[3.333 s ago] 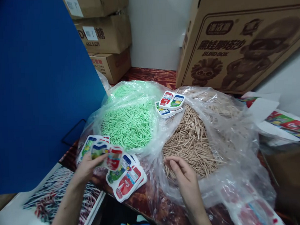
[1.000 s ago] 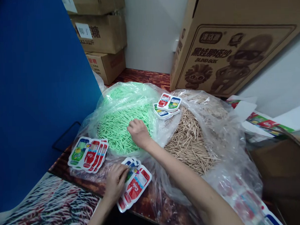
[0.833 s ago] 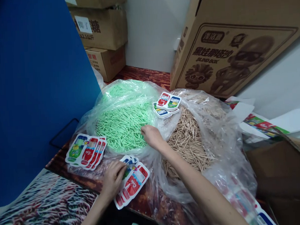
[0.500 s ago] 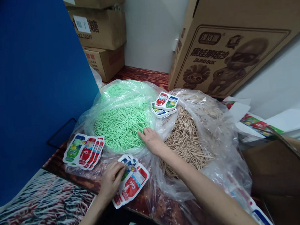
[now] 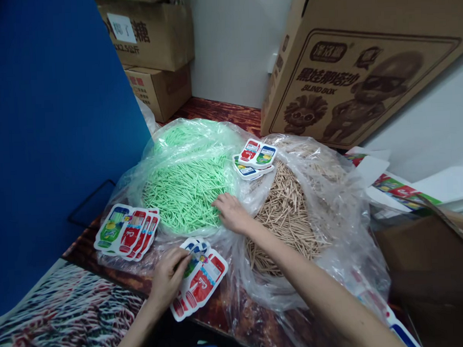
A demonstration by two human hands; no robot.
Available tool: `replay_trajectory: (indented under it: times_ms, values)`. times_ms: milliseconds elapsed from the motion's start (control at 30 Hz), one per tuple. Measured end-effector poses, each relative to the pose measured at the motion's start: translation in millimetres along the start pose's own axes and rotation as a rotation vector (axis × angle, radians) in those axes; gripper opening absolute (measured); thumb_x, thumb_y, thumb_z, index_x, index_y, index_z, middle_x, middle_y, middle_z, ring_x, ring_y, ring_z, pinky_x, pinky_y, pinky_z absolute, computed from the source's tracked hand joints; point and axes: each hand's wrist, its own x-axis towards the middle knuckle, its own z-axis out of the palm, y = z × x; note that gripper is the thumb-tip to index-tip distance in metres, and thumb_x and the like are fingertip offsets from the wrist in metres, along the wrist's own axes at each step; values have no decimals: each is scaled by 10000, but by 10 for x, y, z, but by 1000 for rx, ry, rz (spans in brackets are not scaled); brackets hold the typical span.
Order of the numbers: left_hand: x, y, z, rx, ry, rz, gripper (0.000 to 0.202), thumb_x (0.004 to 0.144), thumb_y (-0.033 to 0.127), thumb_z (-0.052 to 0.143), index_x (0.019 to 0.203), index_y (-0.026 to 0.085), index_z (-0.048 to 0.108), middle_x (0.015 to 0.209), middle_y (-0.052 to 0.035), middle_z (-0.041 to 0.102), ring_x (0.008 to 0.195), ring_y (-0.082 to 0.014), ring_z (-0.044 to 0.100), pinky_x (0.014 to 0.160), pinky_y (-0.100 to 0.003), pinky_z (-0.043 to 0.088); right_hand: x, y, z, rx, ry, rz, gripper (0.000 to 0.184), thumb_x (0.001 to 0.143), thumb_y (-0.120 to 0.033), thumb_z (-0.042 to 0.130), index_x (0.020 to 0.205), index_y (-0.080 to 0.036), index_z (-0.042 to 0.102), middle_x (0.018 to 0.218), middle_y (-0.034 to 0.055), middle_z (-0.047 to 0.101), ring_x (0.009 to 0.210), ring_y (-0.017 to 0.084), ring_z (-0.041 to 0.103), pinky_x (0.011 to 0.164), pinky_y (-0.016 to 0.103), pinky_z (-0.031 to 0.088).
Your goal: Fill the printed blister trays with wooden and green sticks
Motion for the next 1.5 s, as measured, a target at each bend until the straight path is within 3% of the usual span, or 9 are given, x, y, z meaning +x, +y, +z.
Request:
replay_trajectory:
  times_ms: [133, 300, 500, 867, 1033, 1167, 1233, 1300, 1500]
  values:
    - [-2, -28, 3, -8, -9, -23, 159, 902, 252, 488, 831, 203, 621, 803, -43, 638, 790, -196, 603, 726, -319, 464, -52, -17, -40, 32, -16, 1, 448, 794, -39, 483, 1227, -153, 519, 1112, 109, 550, 1065, 236, 443, 884, 363, 372]
    - [-10, -47, -2, -25, -11, -54, 157, 903, 267, 497, 839, 200, 624, 822, -41, 638, 804, -195, 608, 735, -318, 468, -76, -39, -47, -94, -3, -95, 616, 798, 5, 447, 1388, -161, 384, 1382, 177, 436, 1314, 302, 308, 976, 459, 340]
    - [-11, -57, -3, -26, 0, -55, 149, 898, 261, 509, 837, 194, 627, 829, -44, 644, 811, -194, 609, 748, -324, 470, 10, -38, -47, -133, 25, -369, 491, 870, -57, 493, 1313, -267, 479, 1519, 113, 299, 1418, 306, 179, 1056, 536, 264]
    - [17, -12, -40, -40, 6, -56, 155, 885, 259, 518, 817, 189, 639, 810, -37, 653, 788, -189, 611, 723, -307, 463, 186, 175, 135, -176, 60, -531, 150, 898, -155, 526, 1013, -201, 611, 1430, 54, 457, 1409, 259, 239, 1108, 492, 245]
    - [16, 48, -86, -90, 34, -87, 155, 874, 261, 528, 804, 193, 649, 804, -39, 655, 777, -190, 612, 704, -297, 465, 319, 71, -2, 34, 226, -303, 116, 891, -121, 513, 930, -179, 606, 1118, 65, 677, 1290, 268, 435, 1082, 513, 248]
    - [50, 87, -89, -159, 45, -127, 142, 854, 270, 554, 790, 199, 659, 795, -32, 652, 778, -189, 609, 716, -293, 462, 544, 101, -215, 495, 269, 105, 62, 828, -142, 587, 797, -193, 568, 735, -5, 669, 876, 199, 633, 969, 432, 380]
    - [89, 96, -88, -219, 59, -148, 135, 837, 277, 577, 768, 198, 662, 791, -27, 651, 782, -187, 607, 727, -286, 460, 663, 157, -299, 786, 256, 330, 101, 831, -159, 560, 743, -202, 531, 567, -59, 571, 633, 144, 591, 781, 322, 468]
    - [140, 97, -91, -297, 81, -195, 138, 817, 295, 600, 748, 195, 665, 770, -22, 640, 768, -182, 599, 714, -273, 460, 748, 216, -346, 957, 233, 454, 145, 841, -159, 516, 702, -200, 501, 481, -84, 483, 473, 105, 503, 581, 235, 450]
    - [243, 75, -164, -596, 143, -462, 215, 718, 383, 689, 752, 171, 674, 700, 3, 616, 639, -140, 557, 579, -226, 445, 727, 293, -383, 1145, 148, 533, 142, 754, -61, 530, 670, -172, 504, 460, -82, 436, 372, 72, 411, 390, 194, 362]
